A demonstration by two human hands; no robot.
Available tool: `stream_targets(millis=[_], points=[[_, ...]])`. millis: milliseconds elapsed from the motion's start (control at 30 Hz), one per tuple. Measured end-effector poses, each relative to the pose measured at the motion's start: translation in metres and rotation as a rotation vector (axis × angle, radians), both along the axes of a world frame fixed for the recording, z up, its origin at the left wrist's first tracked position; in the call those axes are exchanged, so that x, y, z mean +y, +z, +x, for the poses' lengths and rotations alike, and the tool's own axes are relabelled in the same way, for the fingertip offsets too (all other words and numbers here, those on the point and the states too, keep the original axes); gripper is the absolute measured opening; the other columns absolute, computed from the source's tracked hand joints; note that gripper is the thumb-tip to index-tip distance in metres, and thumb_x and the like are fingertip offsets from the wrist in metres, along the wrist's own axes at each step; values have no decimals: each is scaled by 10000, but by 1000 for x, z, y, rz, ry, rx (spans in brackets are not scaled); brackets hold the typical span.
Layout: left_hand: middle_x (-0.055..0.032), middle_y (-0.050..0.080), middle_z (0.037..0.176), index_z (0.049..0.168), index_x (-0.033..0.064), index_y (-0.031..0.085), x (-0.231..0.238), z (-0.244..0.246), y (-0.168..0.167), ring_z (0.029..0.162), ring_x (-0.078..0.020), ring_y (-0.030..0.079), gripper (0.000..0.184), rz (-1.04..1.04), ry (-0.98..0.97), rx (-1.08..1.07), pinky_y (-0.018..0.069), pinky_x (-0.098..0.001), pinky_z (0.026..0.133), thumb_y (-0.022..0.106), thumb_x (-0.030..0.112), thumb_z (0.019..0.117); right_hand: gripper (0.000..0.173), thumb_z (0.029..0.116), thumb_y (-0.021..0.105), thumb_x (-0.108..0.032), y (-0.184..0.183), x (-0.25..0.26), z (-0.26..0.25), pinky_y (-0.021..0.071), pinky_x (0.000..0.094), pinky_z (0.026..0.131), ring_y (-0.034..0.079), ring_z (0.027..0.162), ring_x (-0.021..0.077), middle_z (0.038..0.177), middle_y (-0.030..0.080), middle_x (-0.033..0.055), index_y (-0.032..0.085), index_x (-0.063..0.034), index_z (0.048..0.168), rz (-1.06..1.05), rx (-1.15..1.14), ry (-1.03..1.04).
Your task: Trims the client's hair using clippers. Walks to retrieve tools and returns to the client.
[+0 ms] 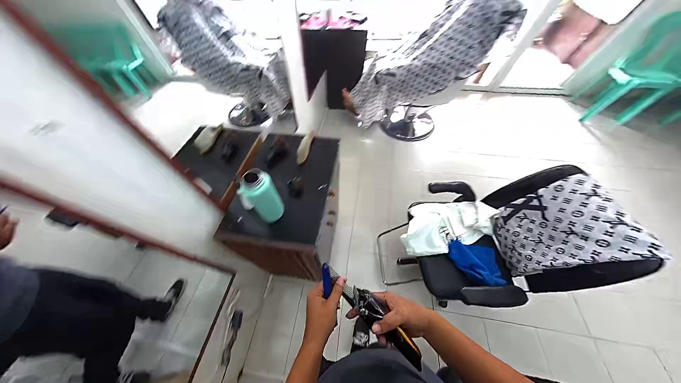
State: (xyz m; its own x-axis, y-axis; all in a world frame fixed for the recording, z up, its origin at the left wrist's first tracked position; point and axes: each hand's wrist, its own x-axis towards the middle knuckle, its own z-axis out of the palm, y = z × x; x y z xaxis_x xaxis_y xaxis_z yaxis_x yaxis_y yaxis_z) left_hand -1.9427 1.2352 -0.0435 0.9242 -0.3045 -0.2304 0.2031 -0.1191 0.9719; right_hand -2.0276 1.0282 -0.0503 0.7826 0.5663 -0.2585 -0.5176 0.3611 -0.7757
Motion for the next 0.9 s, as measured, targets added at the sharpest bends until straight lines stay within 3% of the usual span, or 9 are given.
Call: stream_targets(millis=[200, 367, 467, 500, 567, 667, 733, 800, 900], points=[[14, 642, 689, 979, 19, 726, -130, 102, -13, 515, -39, 528, 206, 80, -64, -47, 472, -205, 514, 616, 189, 1018, 544, 850, 785, -239, -17, -96, 22, 583, 291, 595, 676, 680, 120, 1246, 693, 84, 576, -117, 1337, 5, 66, -332], [-38, 714, 911, 1132, -2, 652, -237, 241, -8, 614, -66, 582, 282, 127, -246, -159, 503, -245, 572, 517, 237, 1067, 557, 833, 817, -297, -35, -166, 53, 587, 296, 607, 678, 688, 117, 1253, 699, 76, 610, -138, 1325, 2, 71, -579], [-90, 735, 1043, 1277, 8, 621, -299, 364, 20, 825, -150, 680, 353, 276, -374, -298, 564, -361, 760, 532, 278, 1069, 583, 806, 820, -368, -36, -213, 95, 570, 284, 585, 661, 667, 99, 1217, 717, 59, 613, -126, 1294, -123, 70, -758], [-111, 738, 1071, 1310, 23, 609, -317, 411, 28, 933, -205, 706, 367, 351, -389, -351, 571, -439, 873, 552, 291, 1064, 584, 809, 824, -367, -39, -231, 115, 570, 287, 587, 667, 672, 102, 1215, 719, 63, 609, -123, 1294, -142, 73, -808], [-178, 728, 1115, 1382, 48, 570, -345, 509, 41, 1044, -336, 705, 415, 545, -414, -469, 538, -588, 953, 555, 312, 1063, 572, 827, 827, -351, -48, -269, 161, 586, 295, 605, 686, 696, 115, 1216, 724, 63, 609, -136, 1310, -152, 87, -878], [-262, 697, 1142, 1386, 60, 587, -358, 652, 39, 1082, -470, 668, 414, 839, -374, -481, 489, -710, 934, 569, 306, 1053, 592, 854, 808, -365, -50, -336, 244, 578, 293, 585, 678, 676, 127, 1221, 716, 100, 574, -99, 1328, -171, 125, -918], [-298, 680, 1147, 1329, 38, 627, -333, 715, 9, 1090, -511, 647, 395, 999, -330, -368, 468, -744, 925, 593, 304, 1040, 609, 846, 813, -368, -38, -378, 297, 573, 292, 567, 674, 648, 133, 1192, 727, 113, 566, -88, 1327, -196, 161, -919], [-313, 680, 1113, 1235, 11, 667, -305, 755, -19, 1067, -522, 646, 358, 1147, -315, -242, 469, -750, 904, 637, 286, 1007, 604, 829, 822, -331, -23, -421, 348, 571, 292, 567, 673, 641, 135, 1168, 735, 114, 575, -81, 1321, -210, 141, -892], [-330, 649, 1226, 1243, -26, 666, -278, 775, -53, 1192, -513, 607, 425, 1388, -388, 45, 454, -711, 988, 655, 305, 977, 575, 843, 814, -304, -18, -482, 407, 572, 283, 581, 678, 664, 128, 1168, 735, 112, 598, -102, 1336, -164, 66, -823]])
